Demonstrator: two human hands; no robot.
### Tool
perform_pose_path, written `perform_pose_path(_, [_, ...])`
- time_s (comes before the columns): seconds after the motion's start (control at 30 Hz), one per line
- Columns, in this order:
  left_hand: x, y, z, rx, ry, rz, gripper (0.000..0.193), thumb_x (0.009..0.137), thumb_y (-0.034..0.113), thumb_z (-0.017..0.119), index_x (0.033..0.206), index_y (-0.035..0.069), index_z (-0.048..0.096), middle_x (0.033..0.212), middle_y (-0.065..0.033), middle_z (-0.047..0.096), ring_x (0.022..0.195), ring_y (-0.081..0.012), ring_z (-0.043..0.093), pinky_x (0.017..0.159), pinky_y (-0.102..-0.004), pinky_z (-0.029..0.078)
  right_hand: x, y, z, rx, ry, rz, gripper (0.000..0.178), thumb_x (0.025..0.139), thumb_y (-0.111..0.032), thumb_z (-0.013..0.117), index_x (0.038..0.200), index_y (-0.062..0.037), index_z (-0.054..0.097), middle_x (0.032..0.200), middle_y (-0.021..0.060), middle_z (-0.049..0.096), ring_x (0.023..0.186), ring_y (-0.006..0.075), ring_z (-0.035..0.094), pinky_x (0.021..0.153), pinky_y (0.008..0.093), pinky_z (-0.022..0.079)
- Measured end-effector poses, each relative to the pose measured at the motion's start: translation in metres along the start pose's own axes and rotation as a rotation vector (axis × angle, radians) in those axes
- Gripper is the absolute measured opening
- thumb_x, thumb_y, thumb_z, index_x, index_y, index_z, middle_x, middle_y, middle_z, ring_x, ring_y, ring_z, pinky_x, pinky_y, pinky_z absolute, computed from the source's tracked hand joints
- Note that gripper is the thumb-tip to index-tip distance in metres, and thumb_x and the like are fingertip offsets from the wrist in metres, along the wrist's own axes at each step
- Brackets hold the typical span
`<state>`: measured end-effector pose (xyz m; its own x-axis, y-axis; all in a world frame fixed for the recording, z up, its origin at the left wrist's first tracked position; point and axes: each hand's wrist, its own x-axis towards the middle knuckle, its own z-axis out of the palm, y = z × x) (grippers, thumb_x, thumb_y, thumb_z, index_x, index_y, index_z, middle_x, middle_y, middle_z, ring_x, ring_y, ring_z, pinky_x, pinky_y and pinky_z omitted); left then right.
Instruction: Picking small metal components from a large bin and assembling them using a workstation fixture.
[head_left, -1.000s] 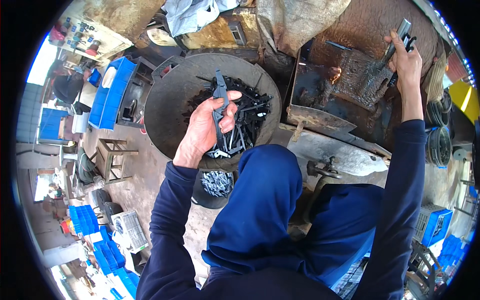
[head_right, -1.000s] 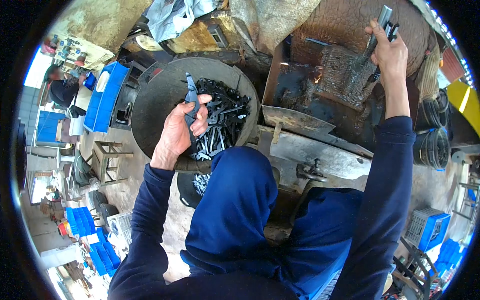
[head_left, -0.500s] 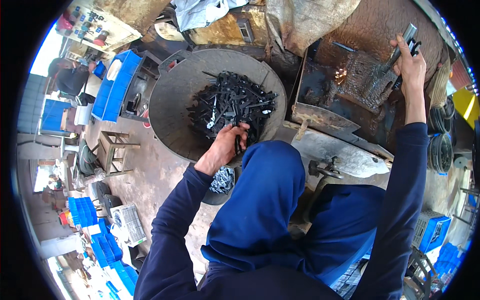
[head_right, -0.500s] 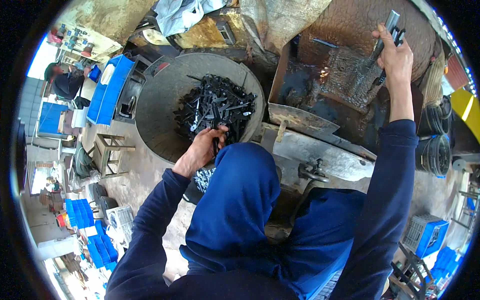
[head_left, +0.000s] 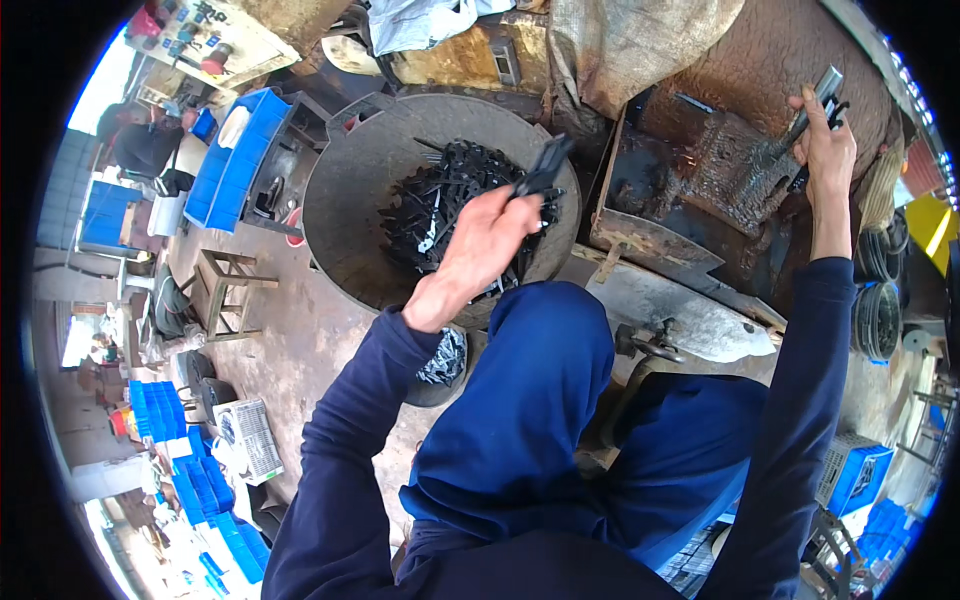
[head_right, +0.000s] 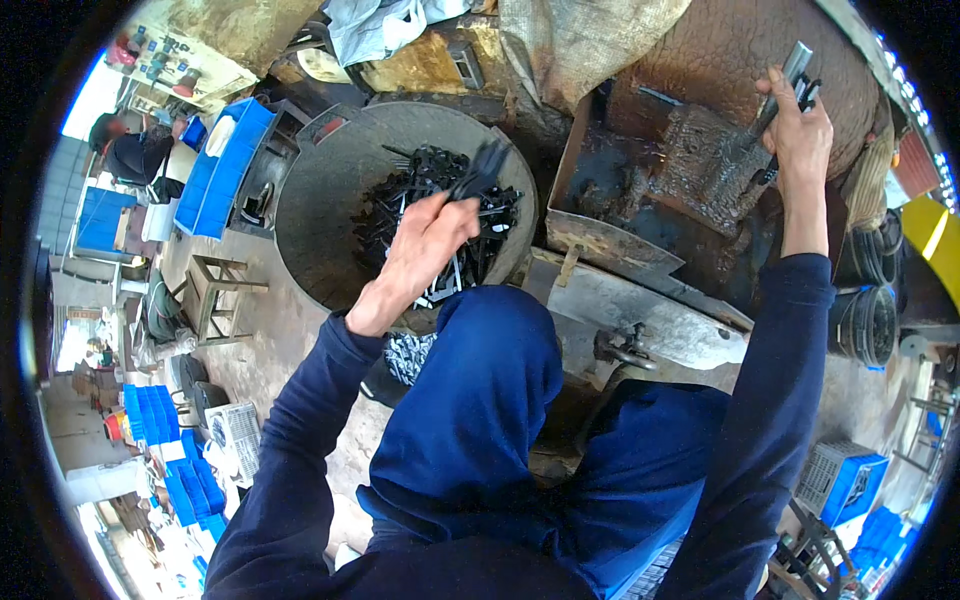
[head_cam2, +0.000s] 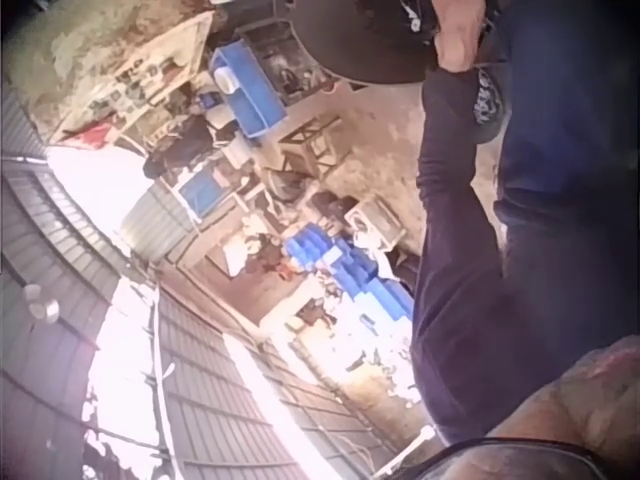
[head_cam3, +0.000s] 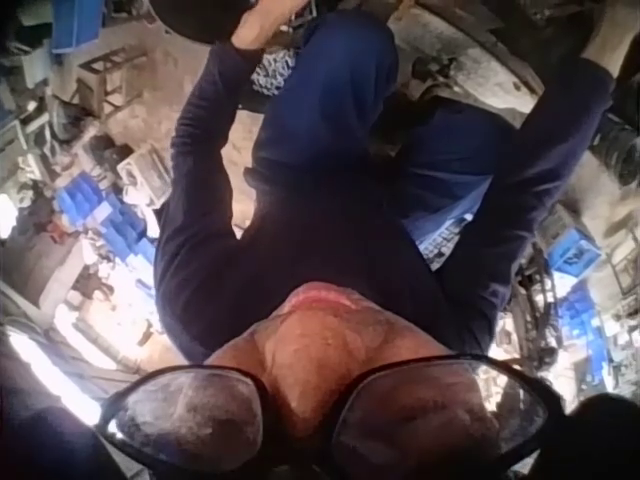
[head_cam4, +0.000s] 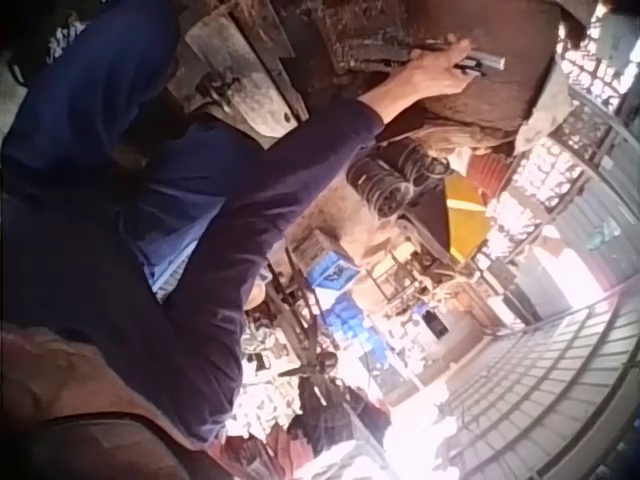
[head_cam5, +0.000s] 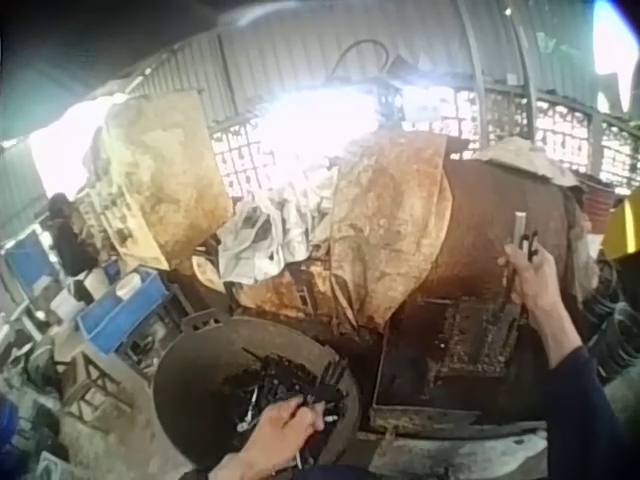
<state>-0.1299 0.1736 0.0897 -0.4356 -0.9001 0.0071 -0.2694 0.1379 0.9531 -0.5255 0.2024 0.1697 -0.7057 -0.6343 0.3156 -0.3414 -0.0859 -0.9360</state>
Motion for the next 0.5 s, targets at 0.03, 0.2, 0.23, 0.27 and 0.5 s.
perform_pose_path(0.03, [0.006, 0.015, 0.009, 0.024, -0.028, 0.001, 0.031, 0.094, 0.032, 0.055, 0.083, 0.004, 0.065, 0.066, -0.0003, 0.057, 0.057, -0.0098, 0.049, 0.051, -0.0293, 0.039, 0.0, 0.0, -0.001, 0.004, -0.002, 0.003, 0.034, 0.097, -0.034, 0.065, 0.104, -0.0007, 0.07, 0.055, -0.0048, 0.043, 0.046, 0.0053, 0.036, 0.044, 0.0239, 0.03])
perform_pose_path(0.2, [0.03, 0.095, 0.067, -0.029, -0.171, 0.23, 0.031, 0.091, 0.026, 0.058, 0.074, 0.002, 0.064, 0.058, -0.0027, 0.056, 0.05, -0.0116, 0.05, 0.047, -0.0318, 0.039, 0.005, 0.004, -0.004, -0.048, 0.007, -0.002, 0.033, 0.097, -0.033, 0.064, 0.102, -0.0006, 0.07, 0.056, -0.0039, 0.047, 0.046, 0.0058, 0.038, 0.044, 0.0243, 0.03])
perform_pose_path(0.23, [0.036, 0.107, 0.08, -0.011, -0.191, 0.285, 0.03, 0.09, 0.025, 0.058, 0.073, 0.002, 0.064, 0.056, -0.0031, 0.054, 0.048, -0.0128, 0.049, 0.045, -0.0332, 0.039, 0.013, 0.01, -0.009, -0.068, -0.022, 0.031, 0.033, 0.097, -0.032, 0.065, 0.107, -0.0004, 0.069, 0.069, -0.0011, 0.055, 0.048, 0.0064, 0.041, 0.045, 0.0251, 0.033])
perform_pose_path(0.27, [0.043, 0.12, 0.094, 0.007, -0.211, 0.34, 0.029, 0.089, 0.024, 0.058, 0.072, 0.001, 0.064, 0.054, -0.0034, 0.053, 0.045, -0.0141, 0.049, 0.044, -0.0345, 0.039, 0.021, 0.017, -0.015, -0.088, -0.051, 0.065, 0.035, 0.096, -0.031, 0.066, 0.112, -0.0002, 0.067, 0.081, 0.0018, 0.063, 0.05, 0.0071, 0.043, 0.046, 0.0258, 0.036])
perform_pose_path(0.5, [0.075, 0.169, 0.157, -0.153, -0.13, 0.424, 0.023, 0.086, 0.019, 0.057, 0.087, -0.003, 0.062, 0.062, -0.0172, 0.063, 0.053, -0.0304, 0.06, 0.053, -0.0469, 0.048, 0.026, 0.041, -0.005, 0.104, 0.025, -0.227, 0.034, 0.096, -0.03, 0.066, 0.111, 0.0003, 0.068, 0.073, 0.0018, 0.063, 0.052, 0.0078, 0.047, 0.046, 0.0271, 0.037])
